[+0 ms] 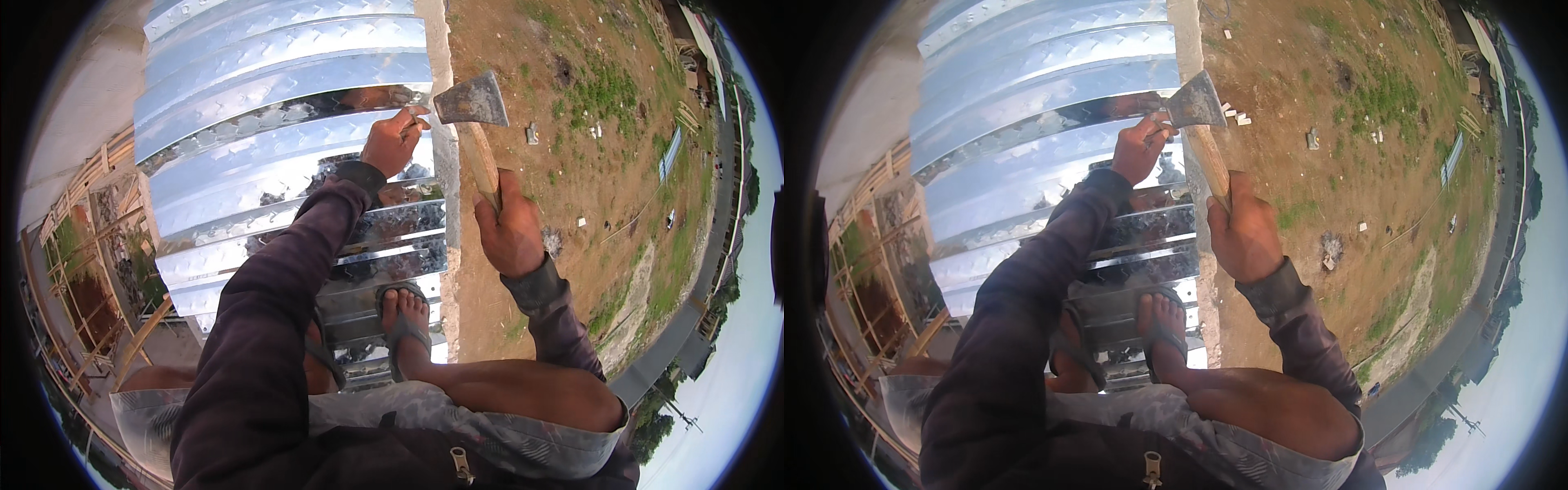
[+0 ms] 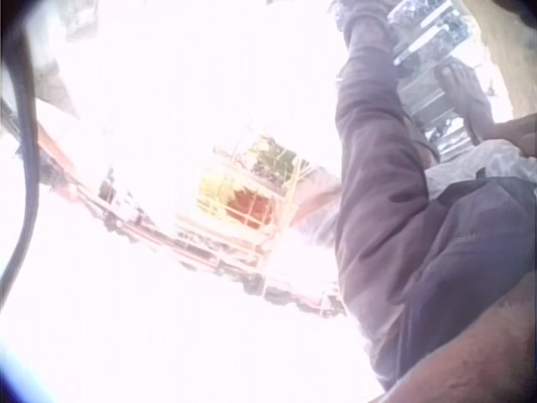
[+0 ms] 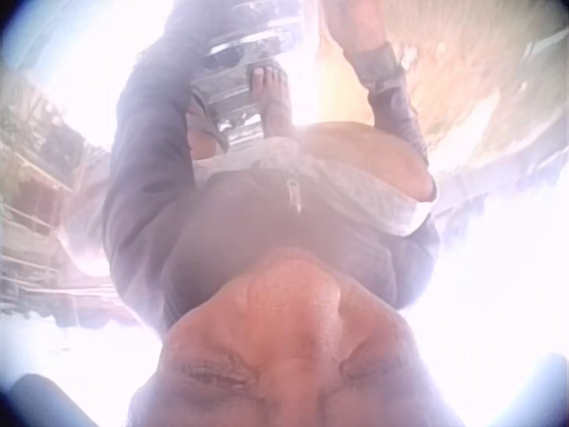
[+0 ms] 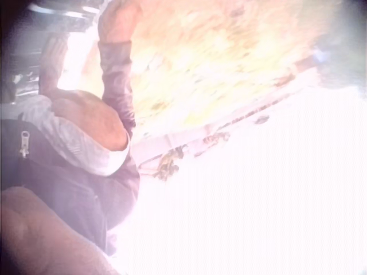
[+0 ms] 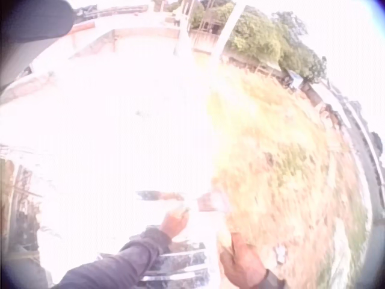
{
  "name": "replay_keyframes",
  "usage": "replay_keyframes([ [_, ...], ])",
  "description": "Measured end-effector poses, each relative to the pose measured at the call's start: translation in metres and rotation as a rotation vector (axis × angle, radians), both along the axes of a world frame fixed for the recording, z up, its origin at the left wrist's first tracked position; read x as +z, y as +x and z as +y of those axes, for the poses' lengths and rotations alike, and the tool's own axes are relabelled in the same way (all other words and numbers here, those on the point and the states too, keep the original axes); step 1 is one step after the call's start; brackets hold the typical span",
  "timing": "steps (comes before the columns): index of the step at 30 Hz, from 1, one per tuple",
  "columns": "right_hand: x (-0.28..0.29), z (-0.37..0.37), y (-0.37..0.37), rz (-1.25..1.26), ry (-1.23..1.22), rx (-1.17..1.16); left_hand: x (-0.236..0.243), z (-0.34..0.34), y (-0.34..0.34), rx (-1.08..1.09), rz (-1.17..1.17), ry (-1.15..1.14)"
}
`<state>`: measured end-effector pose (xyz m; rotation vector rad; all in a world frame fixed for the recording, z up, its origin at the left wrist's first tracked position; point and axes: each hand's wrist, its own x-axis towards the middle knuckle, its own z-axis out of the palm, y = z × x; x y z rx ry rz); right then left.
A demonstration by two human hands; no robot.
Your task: The person hammers nails into a corrugated metal roof sheet to secure it to the roof frame. They repeatedly pick nails from a white bucket and drive them into the sheet using a hammer.
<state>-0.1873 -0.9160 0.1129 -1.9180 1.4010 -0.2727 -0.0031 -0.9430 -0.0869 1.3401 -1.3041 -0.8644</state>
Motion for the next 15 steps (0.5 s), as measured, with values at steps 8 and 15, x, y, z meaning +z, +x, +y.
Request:
replay_keyframes([
  [8, -0.004, -0.003, -0.005, -0.024, -0.074, 0.035, -0.010, -0.001, -0.002, -0.101, -0.031, -0.018],
  [15, 0.002, -0.010, 0.003, 0.032, -0.145, 0.103, -0.009, 0.000, -0.001, -0.102, -0.216, 0.008],
])
